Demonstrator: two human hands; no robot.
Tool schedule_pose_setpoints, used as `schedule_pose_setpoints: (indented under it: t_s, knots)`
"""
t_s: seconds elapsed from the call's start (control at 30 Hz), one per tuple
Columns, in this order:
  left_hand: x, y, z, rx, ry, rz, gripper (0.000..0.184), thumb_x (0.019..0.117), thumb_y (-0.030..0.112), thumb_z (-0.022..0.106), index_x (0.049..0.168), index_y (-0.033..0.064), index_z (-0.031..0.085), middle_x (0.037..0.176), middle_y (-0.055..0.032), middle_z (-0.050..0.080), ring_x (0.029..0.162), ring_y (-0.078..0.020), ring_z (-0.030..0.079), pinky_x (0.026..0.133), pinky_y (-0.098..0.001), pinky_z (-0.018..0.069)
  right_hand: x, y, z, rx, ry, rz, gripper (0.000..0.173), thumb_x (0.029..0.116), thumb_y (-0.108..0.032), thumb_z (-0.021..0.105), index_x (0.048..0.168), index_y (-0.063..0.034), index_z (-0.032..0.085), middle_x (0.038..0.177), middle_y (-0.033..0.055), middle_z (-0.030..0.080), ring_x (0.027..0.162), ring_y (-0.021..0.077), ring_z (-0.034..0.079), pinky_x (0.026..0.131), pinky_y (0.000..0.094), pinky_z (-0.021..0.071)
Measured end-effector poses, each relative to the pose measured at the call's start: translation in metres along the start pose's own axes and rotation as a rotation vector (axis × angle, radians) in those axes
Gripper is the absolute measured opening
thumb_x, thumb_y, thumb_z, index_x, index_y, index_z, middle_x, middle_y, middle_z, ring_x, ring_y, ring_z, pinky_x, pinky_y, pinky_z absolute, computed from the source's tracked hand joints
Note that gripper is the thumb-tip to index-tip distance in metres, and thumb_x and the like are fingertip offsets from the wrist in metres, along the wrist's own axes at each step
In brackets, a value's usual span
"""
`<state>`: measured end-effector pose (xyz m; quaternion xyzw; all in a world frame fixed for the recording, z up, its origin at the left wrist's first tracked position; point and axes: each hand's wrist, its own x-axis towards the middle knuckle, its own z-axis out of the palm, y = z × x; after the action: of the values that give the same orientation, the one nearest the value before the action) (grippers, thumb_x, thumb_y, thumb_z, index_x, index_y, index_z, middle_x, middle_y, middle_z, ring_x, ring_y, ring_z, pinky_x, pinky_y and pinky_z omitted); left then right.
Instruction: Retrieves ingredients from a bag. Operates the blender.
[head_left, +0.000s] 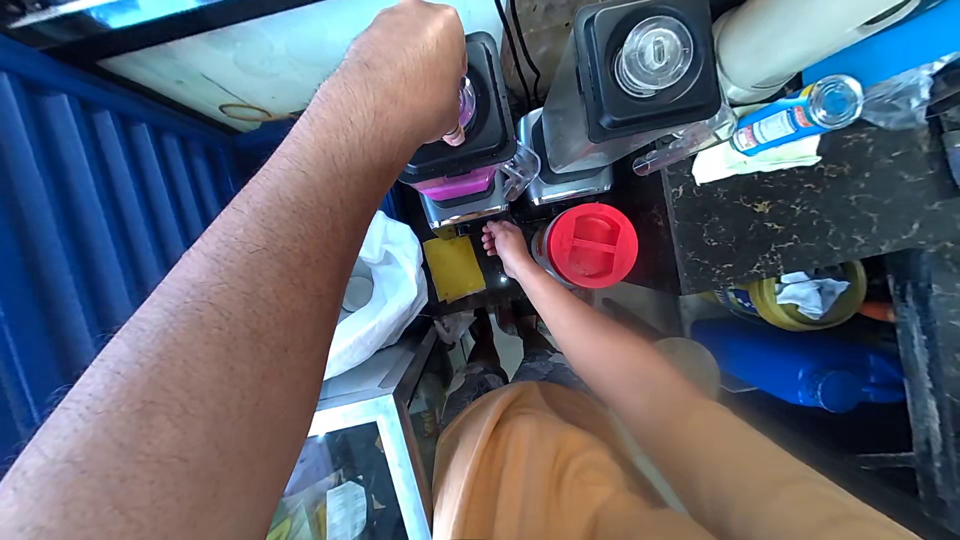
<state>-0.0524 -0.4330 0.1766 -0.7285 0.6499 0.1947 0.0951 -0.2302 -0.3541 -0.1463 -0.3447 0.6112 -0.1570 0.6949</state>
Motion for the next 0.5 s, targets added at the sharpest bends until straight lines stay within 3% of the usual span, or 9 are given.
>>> schedule_pose_setpoints:
  t_s: [0.27, 0.4, 0.5]
  knots:
    - [-0.0006, 0.0026, -0.0024, 0.017, -0.035, -0.01, 0.053, 0.0819, 0.019, 0.085, 0.131, 0.0079, 0.067, 0.122, -0.0225, 0.067, 0.118, -0.0433, 0.062, 0.096, -0.0657, 0.0487, -0.002, 0.0003, -0.0039, -0.001, -0.032, 0.02, 0.037, 0.1106, -0.034, 0.043, 0.117, -0.0032, 0.064, 0.084, 0.0054, 0.065, 0.065, 0.0133, 0.061, 0.058, 0.0295, 0.0524]
    - [-0.0009, 0.0015, -0.0042, 0.044, -0.067, 0.009, 0.056, 0.083, 0.028, 0.084, 0.132, 0.0092, 0.066, 0.12, -0.0214, 0.068, 0.115, -0.0423, 0.063, 0.094, -0.0656, 0.049, -0.0026, -0.0005, -0.0033, 0.002, -0.025, 0.031, 0.036, 0.1111, -0.031, 0.042, 0.116, -0.0028, 0.063, 0.085, 0.0058, 0.065, 0.065, 0.0131, 0.06, 0.059, 0.0292, 0.0521]
    - [0.0, 0.0007, -0.0043, 0.041, -0.066, 0.011, 0.054, 0.0835, 0.024, 0.084, 0.132, 0.0086, 0.066, 0.121, -0.0218, 0.067, 0.116, -0.0431, 0.062, 0.094, -0.0663, 0.0487, 0.0031, 0.0053, -0.0068, 0.004, -0.042, 0.02, 0.034, 0.1103, -0.032, 0.046, 0.119, -0.0034, 0.063, 0.087, 0.0064, 0.065, 0.067, 0.014, 0.061, 0.059, 0.0296, 0.0525]
